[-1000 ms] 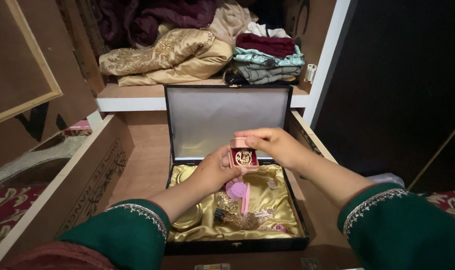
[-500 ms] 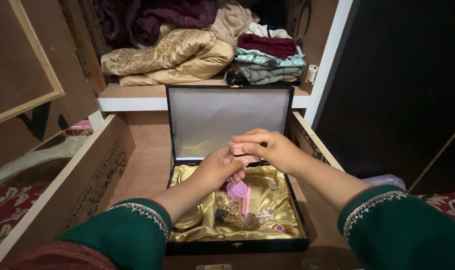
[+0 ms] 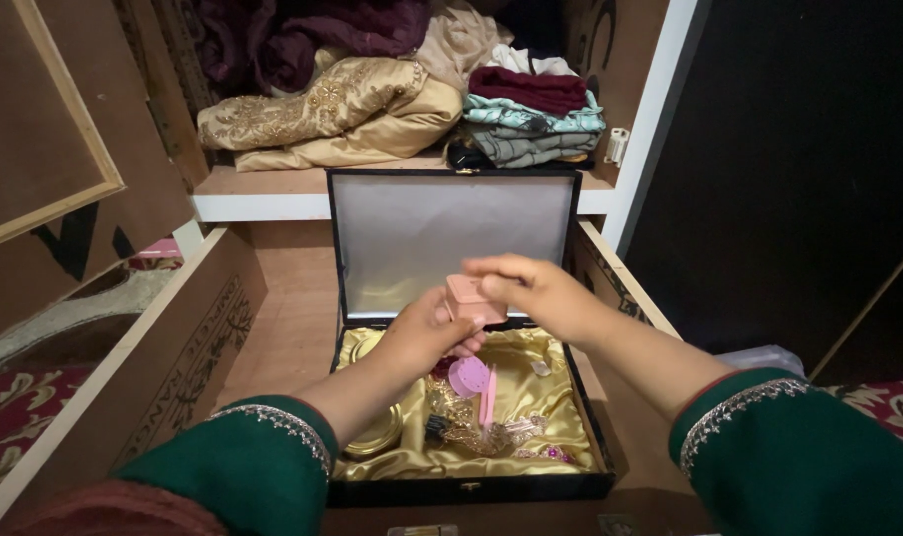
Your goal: The person removes jewelry and small containers from a black jewelry box, inspects them, and places them into an adjacent drawer. Items handled include a pink container, a black hair clip, a gold chain, a small pink box with a gold ring, and a pink bow hair clip.
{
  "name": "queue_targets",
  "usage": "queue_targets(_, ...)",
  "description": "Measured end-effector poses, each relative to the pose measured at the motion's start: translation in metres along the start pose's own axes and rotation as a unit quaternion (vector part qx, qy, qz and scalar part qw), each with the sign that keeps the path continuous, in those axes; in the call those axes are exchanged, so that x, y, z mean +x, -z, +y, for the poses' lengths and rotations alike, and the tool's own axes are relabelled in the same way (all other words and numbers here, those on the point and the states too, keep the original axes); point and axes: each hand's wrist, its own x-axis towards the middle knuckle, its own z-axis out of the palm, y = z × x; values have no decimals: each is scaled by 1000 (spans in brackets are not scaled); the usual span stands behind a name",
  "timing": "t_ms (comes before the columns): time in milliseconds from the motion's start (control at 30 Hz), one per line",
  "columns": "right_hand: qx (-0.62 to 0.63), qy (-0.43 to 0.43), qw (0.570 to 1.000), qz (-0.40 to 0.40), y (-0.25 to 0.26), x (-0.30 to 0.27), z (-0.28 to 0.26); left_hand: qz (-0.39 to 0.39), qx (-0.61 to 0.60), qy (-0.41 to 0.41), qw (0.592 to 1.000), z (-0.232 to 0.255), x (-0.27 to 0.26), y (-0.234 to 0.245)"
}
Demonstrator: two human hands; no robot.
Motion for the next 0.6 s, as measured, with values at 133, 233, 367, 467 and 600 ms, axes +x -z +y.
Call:
queue_targets(133,53,-70,995,39,6,17,21,2,-5,-2,1000,6,-4,-4)
queue_targets(233,189,-168,964,84,4,13,18,-6,0,-7,1000,10,-5,-7)
queue_targets(367,171,-220,960,-1,5,9,7,-16,-15,-18,1000,-2,2,-2)
queue_targets(467,150,-208,967,-7,13,13,-1,-30,55,-25,998,31,-11,-10)
queue_targets(600,52,-149,988,-1,49,22,-23,-61,283,-1,957,88,-33,-23)
